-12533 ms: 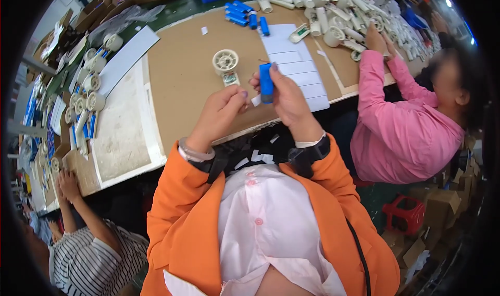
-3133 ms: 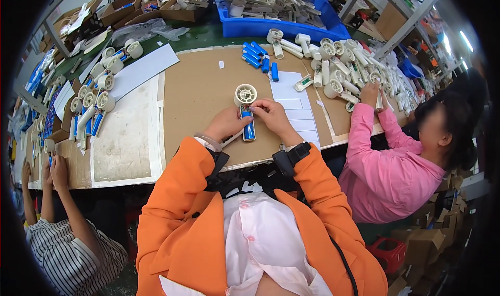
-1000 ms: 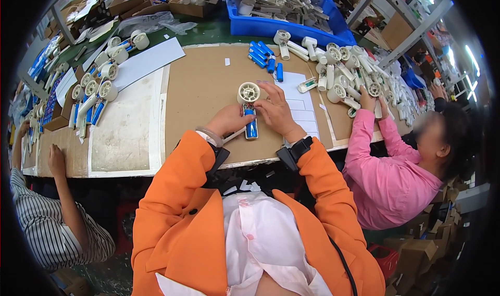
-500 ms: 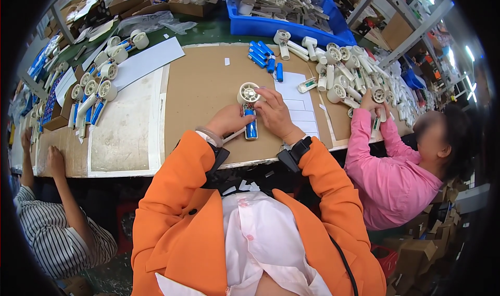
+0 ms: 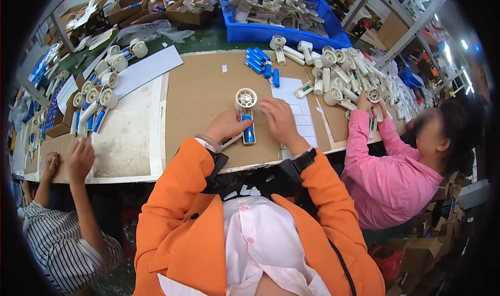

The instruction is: Manually assemble small circular components with blue parts at a factory workstation.

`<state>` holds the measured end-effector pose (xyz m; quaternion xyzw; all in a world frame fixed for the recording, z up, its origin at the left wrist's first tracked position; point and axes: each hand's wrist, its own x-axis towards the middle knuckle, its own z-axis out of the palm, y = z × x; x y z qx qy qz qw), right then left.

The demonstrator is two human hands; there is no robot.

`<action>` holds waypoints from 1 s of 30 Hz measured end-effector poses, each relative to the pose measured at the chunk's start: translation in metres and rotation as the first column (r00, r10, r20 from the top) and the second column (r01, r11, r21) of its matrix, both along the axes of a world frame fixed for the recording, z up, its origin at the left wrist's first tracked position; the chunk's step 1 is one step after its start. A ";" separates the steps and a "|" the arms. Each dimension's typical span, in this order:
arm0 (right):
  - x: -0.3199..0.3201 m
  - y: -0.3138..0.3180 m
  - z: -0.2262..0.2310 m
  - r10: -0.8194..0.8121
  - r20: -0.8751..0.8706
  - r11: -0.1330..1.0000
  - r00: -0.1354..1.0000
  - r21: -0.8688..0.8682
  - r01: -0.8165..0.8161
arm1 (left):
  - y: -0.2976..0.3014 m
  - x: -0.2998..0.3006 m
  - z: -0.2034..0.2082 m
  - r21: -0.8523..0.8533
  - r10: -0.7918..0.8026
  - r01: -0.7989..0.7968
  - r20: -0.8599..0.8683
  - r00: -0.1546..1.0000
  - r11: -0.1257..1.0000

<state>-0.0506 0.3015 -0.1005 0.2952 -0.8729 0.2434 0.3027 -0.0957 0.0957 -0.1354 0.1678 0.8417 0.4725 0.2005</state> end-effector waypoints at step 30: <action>0.078 -0.008 -0.028 -0.207 0.091 0.960 0.974 -0.171 0.220 | -0.337 0.030 -0.013 -0.425 0.218 -0.841 -0.834 0.508 0.334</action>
